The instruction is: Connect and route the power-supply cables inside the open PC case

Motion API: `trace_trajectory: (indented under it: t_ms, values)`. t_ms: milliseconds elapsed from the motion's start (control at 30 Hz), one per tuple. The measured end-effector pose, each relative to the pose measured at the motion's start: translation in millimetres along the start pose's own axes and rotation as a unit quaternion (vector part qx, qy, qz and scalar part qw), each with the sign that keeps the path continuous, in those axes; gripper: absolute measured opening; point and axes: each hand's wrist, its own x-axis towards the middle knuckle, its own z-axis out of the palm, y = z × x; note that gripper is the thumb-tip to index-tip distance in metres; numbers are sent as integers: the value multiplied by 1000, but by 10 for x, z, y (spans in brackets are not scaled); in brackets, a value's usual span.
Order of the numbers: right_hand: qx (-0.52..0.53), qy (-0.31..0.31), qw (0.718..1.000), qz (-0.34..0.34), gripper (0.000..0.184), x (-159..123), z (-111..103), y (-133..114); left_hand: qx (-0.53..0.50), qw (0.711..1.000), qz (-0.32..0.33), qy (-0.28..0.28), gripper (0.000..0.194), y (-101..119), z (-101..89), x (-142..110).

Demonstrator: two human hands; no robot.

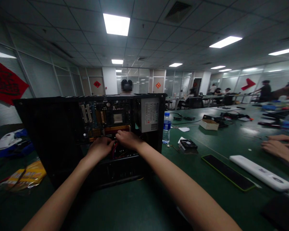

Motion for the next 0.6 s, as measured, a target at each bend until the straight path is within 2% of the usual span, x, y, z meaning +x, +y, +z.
trace_trajectory:
  t_ms: [200, 467, 600]
  values:
    - [-11, 6, 1000, -9, 14, 21, 62, 25, 20, 1000, 7, 15, 35, 26, 26, -18]
    - [-25, -15, 1000, 3, 18, 31, 24, -7, 27, 999, 22, -4, 33, 48, 21, -33]
    - [-7, -2, 1000, -6, 17, -3, -26, -14, 59, 997, 19, 35, 34, 48, 24, -52]
